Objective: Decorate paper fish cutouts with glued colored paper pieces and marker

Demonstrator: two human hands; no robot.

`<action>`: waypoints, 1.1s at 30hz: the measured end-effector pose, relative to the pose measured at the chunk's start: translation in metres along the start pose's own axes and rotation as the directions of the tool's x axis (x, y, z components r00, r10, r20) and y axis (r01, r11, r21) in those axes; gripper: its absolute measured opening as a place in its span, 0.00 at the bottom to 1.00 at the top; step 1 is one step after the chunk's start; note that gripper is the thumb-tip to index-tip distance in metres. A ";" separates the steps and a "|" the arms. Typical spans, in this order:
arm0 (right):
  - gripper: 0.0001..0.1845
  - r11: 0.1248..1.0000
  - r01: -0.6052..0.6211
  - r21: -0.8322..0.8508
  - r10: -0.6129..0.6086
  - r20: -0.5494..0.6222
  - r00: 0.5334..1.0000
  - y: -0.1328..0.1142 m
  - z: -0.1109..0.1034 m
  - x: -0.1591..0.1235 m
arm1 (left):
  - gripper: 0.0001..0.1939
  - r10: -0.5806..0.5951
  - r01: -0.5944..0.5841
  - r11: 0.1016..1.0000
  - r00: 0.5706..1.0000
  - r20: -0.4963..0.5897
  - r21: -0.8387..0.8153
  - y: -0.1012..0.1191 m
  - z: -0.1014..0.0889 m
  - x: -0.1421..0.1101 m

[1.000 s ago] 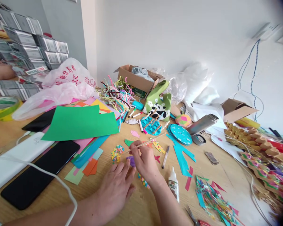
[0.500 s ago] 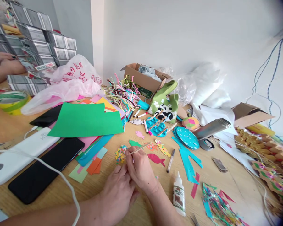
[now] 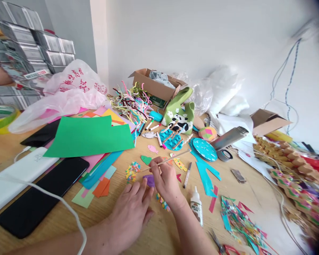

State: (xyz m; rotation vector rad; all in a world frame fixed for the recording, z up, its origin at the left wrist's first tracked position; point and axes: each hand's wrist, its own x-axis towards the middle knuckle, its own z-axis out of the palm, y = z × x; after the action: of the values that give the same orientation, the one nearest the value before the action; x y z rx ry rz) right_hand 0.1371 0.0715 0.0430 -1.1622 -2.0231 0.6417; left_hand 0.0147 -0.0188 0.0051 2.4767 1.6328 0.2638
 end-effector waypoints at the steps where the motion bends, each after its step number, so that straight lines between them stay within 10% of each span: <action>1: 0.15 1.000 -0.011 0.001 0.011 -0.017 1.000 0.003 -0.004 0.000 | 0.26 0.008 -0.008 1.000 1.000 -0.004 0.013 -0.001 0.001 0.000; 33: 0.12 0.986 0.049 -0.160 -0.051 -0.006 0.999 0.027 -0.012 -0.012 | 0.22 0.037 -0.036 0.997 0.999 -0.018 0.065 -0.006 -0.005 0.004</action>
State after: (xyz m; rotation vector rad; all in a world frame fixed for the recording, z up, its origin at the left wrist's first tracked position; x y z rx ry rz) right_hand 0.1647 0.0747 0.0271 -1.1999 -2.1192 0.4540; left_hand 0.0096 -0.0130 0.0083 2.5613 1.6297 0.2432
